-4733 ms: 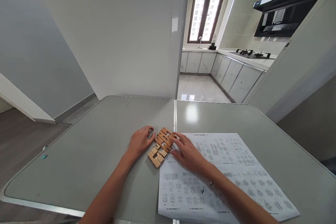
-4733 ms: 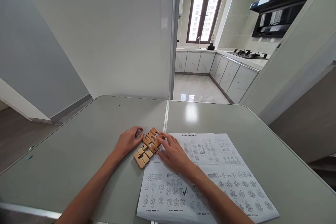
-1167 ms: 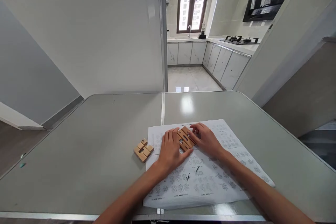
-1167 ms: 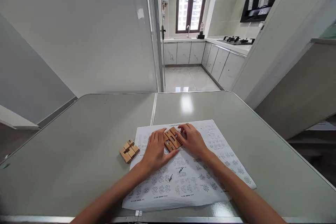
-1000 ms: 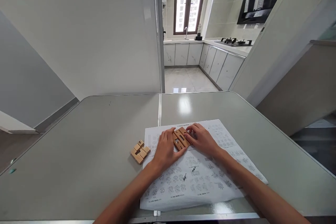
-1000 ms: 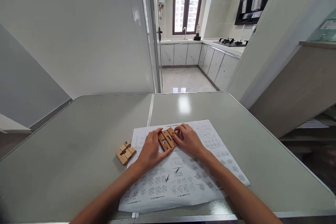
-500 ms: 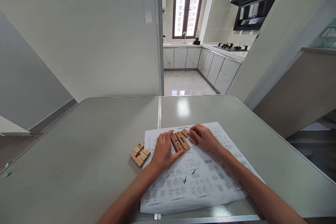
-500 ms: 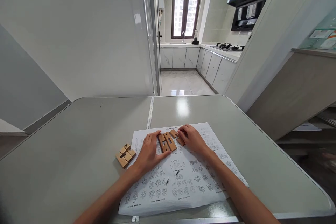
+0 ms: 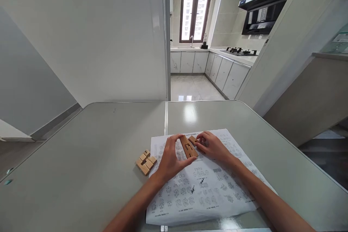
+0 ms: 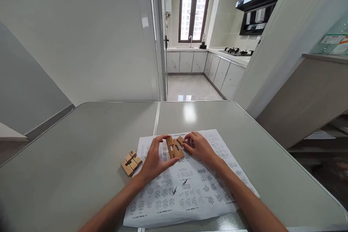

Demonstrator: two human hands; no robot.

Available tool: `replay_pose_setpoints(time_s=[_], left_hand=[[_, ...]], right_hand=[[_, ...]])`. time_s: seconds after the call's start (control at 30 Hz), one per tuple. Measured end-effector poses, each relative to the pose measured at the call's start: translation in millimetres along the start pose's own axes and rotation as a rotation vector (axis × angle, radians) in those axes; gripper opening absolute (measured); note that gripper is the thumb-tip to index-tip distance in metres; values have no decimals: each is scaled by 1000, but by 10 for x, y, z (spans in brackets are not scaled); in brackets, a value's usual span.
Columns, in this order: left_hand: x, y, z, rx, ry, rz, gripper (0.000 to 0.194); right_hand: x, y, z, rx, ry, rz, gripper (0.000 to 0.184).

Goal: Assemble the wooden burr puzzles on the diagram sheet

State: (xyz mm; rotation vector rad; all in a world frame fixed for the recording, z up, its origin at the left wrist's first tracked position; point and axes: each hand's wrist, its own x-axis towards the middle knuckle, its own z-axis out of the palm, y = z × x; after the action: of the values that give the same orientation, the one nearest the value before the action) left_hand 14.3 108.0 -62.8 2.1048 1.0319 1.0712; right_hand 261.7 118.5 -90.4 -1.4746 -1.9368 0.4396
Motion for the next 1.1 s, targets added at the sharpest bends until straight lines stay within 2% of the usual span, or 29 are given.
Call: replay_pose_setpoints(time_s=[0.1,0.27,0.43,0.57,0.63,0.7,0.8,0.9,1.0,1.1], left_hand=[[0,15,-5,15,17,41,75],[6,17,-13,9,29,30,73],[14,14,-13,-86,9,-92,73],[36,12,-7,-209,37,-198,65],[49,15,-3,-269,42,-237,62],[62,17,3,-326,53,-270,60],[77,7,12,-429,89,-321,58],[86,-37,13,-502,120,-403,58],[96,-100,9,-522,137,-474,58],[118,-133,7,-632,164,-481,60]], right_hand=[[2,-12,4,-21,-7,-19,24],[-14,-58,-2,-23,-4,-15,24],[-40,-94,6,-16,-12,2,31],[-41,-72,7,-40,22,31,28],[-43,-94,-3,-65,67,-32,22],[-56,-156,-11,-85,90,-157,18],[-95,-281,1,-104,41,-297,19],[-124,-357,31,-154,-28,-342,22],[-124,-365,32,-196,-37,-335,13],[-114,-359,-2,-201,-52,-321,6]])
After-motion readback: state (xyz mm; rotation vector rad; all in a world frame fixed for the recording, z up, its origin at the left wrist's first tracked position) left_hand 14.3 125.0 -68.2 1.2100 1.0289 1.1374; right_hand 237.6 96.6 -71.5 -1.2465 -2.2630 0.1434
